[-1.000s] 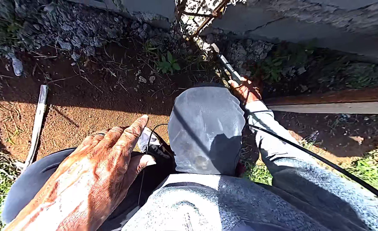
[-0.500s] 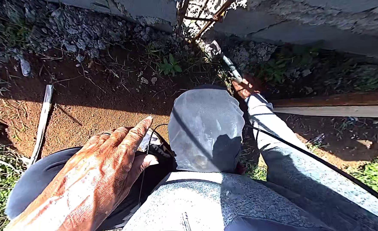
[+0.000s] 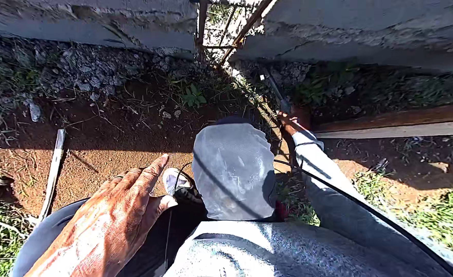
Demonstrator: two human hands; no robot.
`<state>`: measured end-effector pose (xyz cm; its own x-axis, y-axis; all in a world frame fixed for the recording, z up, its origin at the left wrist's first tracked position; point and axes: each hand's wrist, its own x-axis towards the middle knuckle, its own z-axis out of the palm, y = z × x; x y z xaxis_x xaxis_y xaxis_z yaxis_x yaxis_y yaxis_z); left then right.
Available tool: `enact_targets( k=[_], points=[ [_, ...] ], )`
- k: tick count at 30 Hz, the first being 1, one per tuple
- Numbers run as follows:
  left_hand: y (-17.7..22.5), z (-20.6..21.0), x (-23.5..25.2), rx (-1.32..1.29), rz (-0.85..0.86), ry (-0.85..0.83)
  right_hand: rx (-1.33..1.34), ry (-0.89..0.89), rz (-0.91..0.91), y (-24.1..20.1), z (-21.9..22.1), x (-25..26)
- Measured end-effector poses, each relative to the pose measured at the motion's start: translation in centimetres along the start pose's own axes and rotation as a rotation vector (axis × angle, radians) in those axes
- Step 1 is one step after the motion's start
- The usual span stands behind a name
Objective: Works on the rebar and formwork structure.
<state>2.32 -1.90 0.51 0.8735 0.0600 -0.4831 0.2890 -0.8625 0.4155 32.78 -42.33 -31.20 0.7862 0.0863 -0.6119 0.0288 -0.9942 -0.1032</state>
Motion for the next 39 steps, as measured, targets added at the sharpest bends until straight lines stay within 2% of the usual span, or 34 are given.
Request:
enact_targets(
  k=[4, 8, 11, 14, 18, 20, 25, 27, 32, 36, 39],
  points=[
    [-0.5, -1.0, 0.6, -0.008, 0.036, 0.027, 0.105, -0.060, -0.005, -0.5, 0.4, -5.6],
    [-2.1, -1.6, 1.2, 0.002, 0.087, 0.013, 0.243, 0.001, -0.017, -4.3, -1.4, -8.9],
    [-3.0, -2.1, 1.9, 0.058, 0.095, 0.063, 0.272, 0.089, -0.029, -4.9, -1.9, -9.2],
    [-3.5, -2.1, 2.1, 0.038, 0.049, 0.034, 0.297, 0.157, -0.031, -5.3, -2.0, -8.8],
    [-3.9, -0.8, 1.3, -0.012, 0.050, -0.047, 0.267, 0.127, 0.021, -5.7, -1.6, -7.9],
    [-3.9, -0.7, 1.0, -0.009, 0.056, -0.060, 0.304, 0.101, -0.010, -5.7, -0.8, -7.3],
    [-3.4, -1.2, 1.4, 0.019, 0.052, -0.064, 0.333, -0.021, -0.083, -7.5, 1.0, -6.4],
    [-3.3, -1.3, 1.7, 0.009, 0.066, -0.059, 0.313, -0.133, -0.081, -8.9, 0.6, -6.1],
    [-2.9, -1.6, 2.4, 0.020, 0.047, -0.070, 0.179, -0.189, -0.161, -9.6, 1.4, -3.8],
    [-3.2, -1.6, 2.7, 0.021, 0.036, -0.090, -0.113, -0.046, -0.312, -7.9, 2.4, 0.8],
    [-3.3, -1.5, 2.6, 0.025, 0.045, -0.090, -0.253, -0.038, -0.257, -7.8, 1.6, 4.9]
  ],
)
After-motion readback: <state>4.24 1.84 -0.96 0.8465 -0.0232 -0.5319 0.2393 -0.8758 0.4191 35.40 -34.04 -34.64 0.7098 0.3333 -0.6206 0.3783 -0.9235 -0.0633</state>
